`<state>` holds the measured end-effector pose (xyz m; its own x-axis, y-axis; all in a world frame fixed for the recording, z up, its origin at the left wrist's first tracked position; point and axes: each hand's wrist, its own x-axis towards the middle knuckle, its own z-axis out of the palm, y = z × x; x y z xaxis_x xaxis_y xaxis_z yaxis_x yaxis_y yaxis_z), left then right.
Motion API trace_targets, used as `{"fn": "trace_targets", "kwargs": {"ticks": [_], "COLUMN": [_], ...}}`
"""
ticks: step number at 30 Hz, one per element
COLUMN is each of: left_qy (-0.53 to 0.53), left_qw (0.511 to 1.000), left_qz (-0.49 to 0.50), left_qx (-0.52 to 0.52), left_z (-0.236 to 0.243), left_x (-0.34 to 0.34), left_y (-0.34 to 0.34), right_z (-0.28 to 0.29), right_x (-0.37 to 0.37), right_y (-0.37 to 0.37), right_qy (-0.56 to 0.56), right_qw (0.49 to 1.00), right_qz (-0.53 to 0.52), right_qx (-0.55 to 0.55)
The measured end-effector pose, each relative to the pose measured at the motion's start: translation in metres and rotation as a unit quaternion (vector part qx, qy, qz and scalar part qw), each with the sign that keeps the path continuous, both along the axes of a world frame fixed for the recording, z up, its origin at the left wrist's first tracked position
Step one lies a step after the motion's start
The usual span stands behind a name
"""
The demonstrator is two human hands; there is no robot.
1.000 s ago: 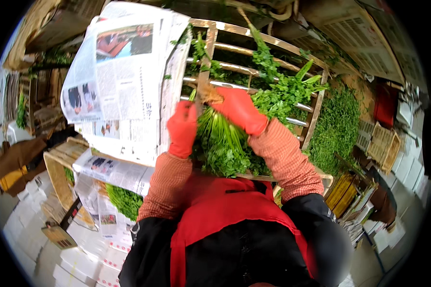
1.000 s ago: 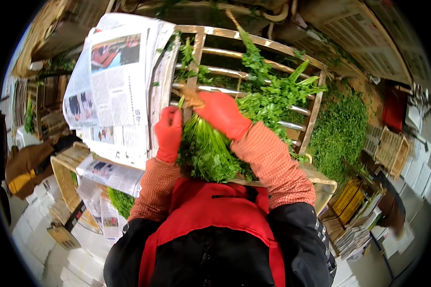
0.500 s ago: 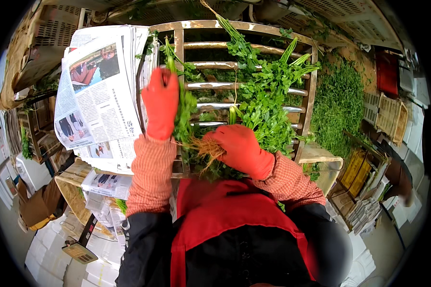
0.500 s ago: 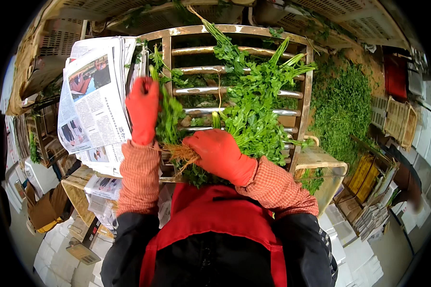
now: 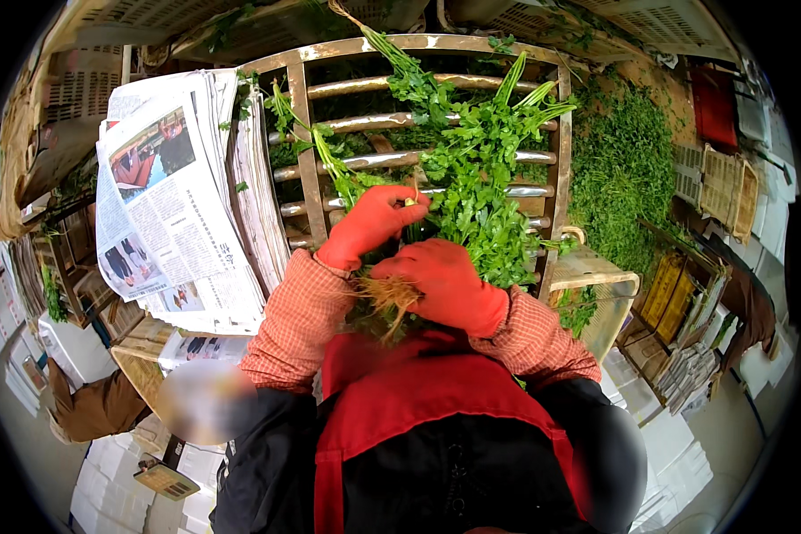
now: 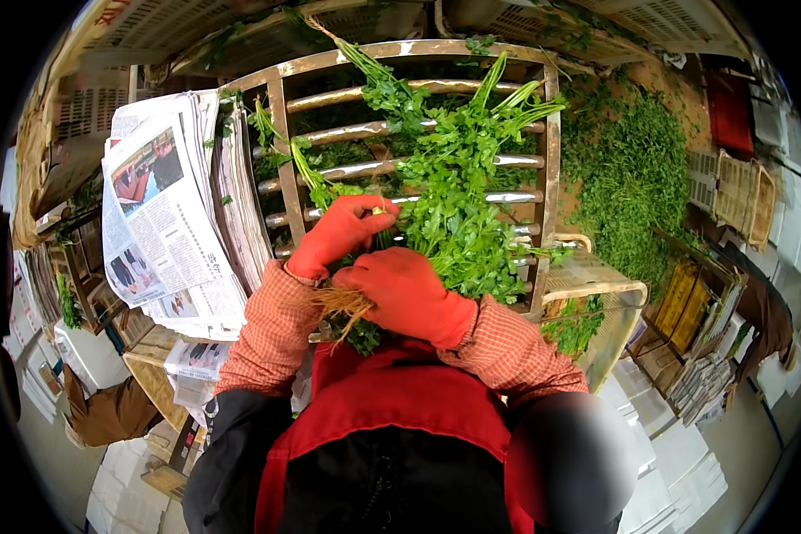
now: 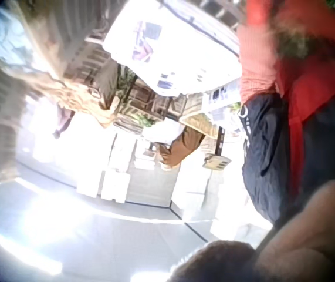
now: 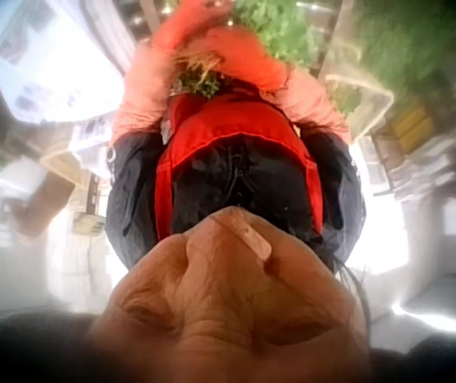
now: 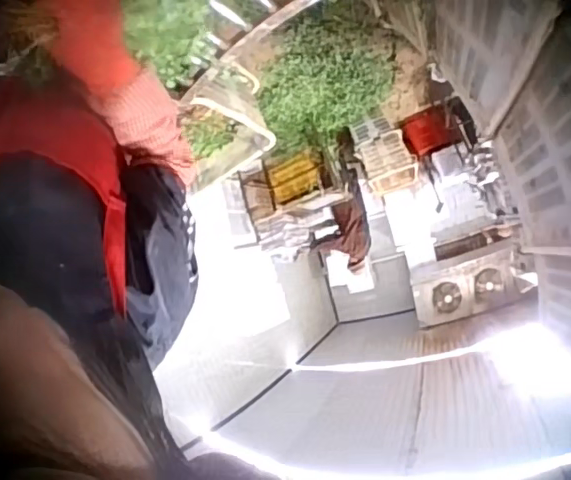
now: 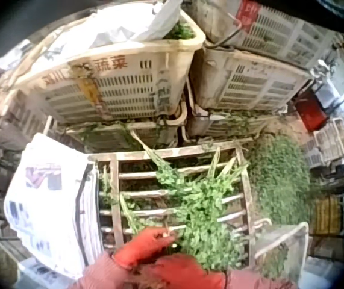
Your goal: The person gathers bunches of green leafy vegetables from a white plastic basket and arranges them on a metal rack. They align the stems and leaves of the vegetables, then secure the bunches with rubber bands. The person repeats this process, moving from the basket to the rack to bundle multiple units of the produce.
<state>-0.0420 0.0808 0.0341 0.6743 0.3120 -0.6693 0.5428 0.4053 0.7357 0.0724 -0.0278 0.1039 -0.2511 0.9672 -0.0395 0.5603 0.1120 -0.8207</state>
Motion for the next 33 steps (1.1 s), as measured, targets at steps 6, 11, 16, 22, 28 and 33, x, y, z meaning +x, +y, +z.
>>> {"fn": "trace_targets", "kwargs": {"ticks": [6, 11, 16, 22, 28, 33], "left_qy": [-0.206, -0.200, -0.211, -0.205, -0.152, -0.035], "left_qw": [0.972, 0.975, 0.973, 0.963, 0.954, 0.921], "left_qz": [0.105, 0.091, 0.095, 0.152, 0.258, 0.374], "left_qx": [-0.026, -0.019, -0.003, -0.086, 0.033, 0.108], "left_z": [0.008, 0.001, -0.012, -0.012, 0.017, 0.018], "left_x": [-0.001, 0.007, 0.010, 0.004, -0.001, -0.031], "left_y": [-0.018, -0.019, -0.025, -0.041, -0.055, -0.068], "right_z": [-0.001, 0.009, -0.001, -0.011, -0.016, -0.004], "right_x": [0.026, 0.034, 0.037, 0.041, 0.038, 0.036], "right_y": [-0.008, -0.012, -0.009, -0.019, -0.029, -0.051], "right_qy": [0.100, 0.081, -0.026, -0.014, 0.058, 0.074], "right_qw": [0.984, 0.960, 0.967, 0.972, 0.954, 0.965], "right_qz": [-0.150, -0.247, -0.255, -0.229, -0.291, -0.247], "right_qx": [-0.008, -0.102, 0.012, -0.055, -0.046, 0.045]}}
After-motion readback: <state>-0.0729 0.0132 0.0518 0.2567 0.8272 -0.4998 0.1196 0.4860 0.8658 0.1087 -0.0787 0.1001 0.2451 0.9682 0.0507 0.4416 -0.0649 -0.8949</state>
